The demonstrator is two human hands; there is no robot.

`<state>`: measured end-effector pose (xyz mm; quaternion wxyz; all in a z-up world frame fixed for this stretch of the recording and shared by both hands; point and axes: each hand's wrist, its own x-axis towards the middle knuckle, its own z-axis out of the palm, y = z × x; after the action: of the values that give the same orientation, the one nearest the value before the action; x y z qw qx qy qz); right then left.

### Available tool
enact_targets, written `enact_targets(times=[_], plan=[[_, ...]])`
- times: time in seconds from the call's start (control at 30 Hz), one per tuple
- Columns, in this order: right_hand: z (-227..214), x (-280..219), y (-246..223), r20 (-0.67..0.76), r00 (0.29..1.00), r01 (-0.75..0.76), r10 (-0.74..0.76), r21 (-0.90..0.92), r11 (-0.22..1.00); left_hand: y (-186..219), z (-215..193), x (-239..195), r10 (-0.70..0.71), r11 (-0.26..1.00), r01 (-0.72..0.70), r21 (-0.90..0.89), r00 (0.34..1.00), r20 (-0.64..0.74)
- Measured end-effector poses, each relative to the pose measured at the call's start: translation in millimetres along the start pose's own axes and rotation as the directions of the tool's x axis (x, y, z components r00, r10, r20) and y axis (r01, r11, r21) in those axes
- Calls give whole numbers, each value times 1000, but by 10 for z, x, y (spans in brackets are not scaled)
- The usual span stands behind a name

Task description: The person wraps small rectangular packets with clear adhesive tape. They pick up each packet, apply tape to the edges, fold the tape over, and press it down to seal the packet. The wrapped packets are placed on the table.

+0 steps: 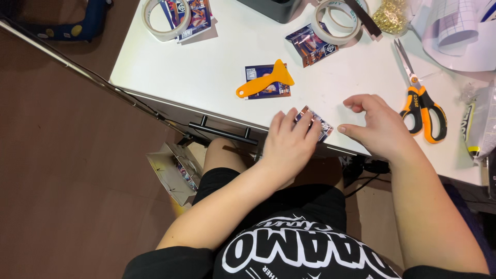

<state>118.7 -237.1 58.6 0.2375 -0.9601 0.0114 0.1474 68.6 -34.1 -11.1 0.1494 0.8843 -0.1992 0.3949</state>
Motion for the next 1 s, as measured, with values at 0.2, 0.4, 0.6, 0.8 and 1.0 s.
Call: enact_targets(times=[0.2,0.4,0.6,0.8,1.0], plan=[[285,-160,424,-179,973,226,-143,655,721,14,-511,354,-376,-12,807,-591,544,750],[561,-429,6,-371,898,435,-236,681,589,161,-380,86,-363,-365,666,-651,542,758],[666,-540,3,-235,939,343,-249,627,700,-29,-587,30,-381,414,654,-633,756,531],[630,-682,-273,-285,886,464,-367,512,723,-36,-724,94,-344,290,770,-569,639,688],[665,-648,-284,-331,829,557,-451,418,718,-19,-644,50,-456,224,799,-559,592,664]])
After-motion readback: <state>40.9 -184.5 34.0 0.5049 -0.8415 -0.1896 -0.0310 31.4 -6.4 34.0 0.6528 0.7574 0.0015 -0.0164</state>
